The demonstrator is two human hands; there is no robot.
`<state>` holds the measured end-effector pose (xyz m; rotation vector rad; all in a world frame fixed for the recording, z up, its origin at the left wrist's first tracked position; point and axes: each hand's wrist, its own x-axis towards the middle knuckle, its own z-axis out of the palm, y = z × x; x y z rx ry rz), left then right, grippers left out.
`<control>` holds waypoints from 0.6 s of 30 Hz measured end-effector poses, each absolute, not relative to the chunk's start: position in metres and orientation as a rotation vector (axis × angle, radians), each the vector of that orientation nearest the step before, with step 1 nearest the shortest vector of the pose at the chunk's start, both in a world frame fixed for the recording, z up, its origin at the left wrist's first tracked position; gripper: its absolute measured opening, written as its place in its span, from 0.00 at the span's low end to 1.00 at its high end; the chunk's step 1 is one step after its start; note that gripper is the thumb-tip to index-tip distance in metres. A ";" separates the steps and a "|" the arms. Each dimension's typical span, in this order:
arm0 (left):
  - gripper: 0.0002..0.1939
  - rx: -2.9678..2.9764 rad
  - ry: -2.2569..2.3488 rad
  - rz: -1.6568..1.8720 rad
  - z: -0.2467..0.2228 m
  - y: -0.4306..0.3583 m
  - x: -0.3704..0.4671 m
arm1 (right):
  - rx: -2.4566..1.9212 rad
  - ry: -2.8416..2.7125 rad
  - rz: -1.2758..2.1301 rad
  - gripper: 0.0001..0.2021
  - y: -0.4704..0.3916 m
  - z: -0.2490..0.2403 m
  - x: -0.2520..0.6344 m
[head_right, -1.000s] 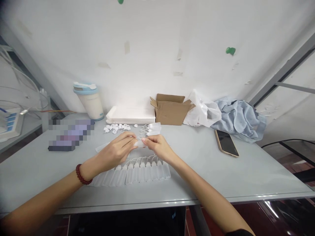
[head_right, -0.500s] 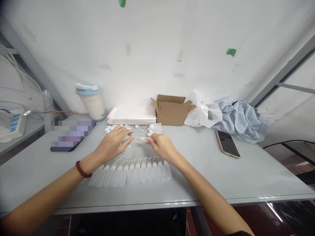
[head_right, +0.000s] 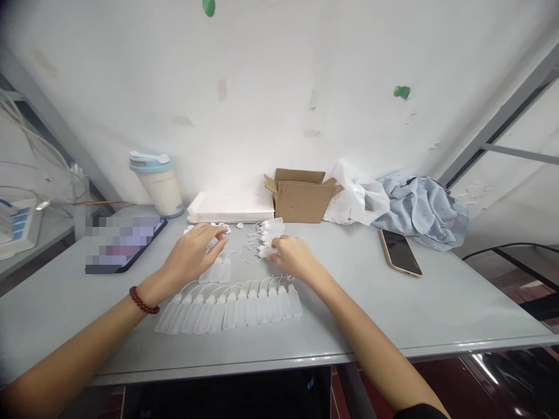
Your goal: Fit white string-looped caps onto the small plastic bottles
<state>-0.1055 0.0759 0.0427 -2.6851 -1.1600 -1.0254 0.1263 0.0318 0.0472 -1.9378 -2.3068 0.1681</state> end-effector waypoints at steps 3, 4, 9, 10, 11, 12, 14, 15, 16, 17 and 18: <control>0.08 -2.688 -1.163 -1.023 0.044 0.075 -0.105 | -1.957 -2.313 0.139 0.09 0.031 0.048 0.129; 0.08 -2.689 -1.164 -1.020 0.044 0.075 -0.105 | -1.969 -2.320 0.132 0.08 0.031 0.049 0.130; 0.09 -2.689 -1.185 -0.998 0.040 0.075 -0.107 | -2.012 -2.339 0.146 0.08 0.033 0.047 0.135; 0.09 -2.690 -1.194 -0.991 0.040 0.076 -0.107 | -2.008 -2.338 0.153 0.08 0.033 0.046 0.136; 0.10 -2.694 -1.205 -0.986 0.040 0.077 -0.106 | -2.002 -2.337 0.162 0.08 0.033 0.046 0.137; 0.10 -2.700 -1.217 -0.987 0.042 0.078 -0.104 | -1.995 -2.336 0.170 0.08 0.033 0.046 0.138; 0.10 -2.741 -1.253 -1.028 0.053 0.075 -0.100 | -1.984 -2.331 0.187 0.07 0.032 0.047 0.139; 0.10 -2.781 -1.276 -1.066 0.061 0.070 -0.099 | -1.980 -2.328 0.192 0.07 0.032 0.048 0.139; 0.09 -2.856 -1.294 -1.117 0.070 0.062 -0.099 | -1.976 -2.322 0.198 0.07 0.031 0.049 0.139; 0.08 -2.955 -1.309 -1.162 0.078 0.050 -0.101 | -1.971 -2.313 0.206 0.07 0.030 0.051 0.139; 0.08 -3.080 -1.301 -1.194 0.083 0.036 -0.106 | -1.968 -2.300 0.220 0.07 0.030 0.054 0.140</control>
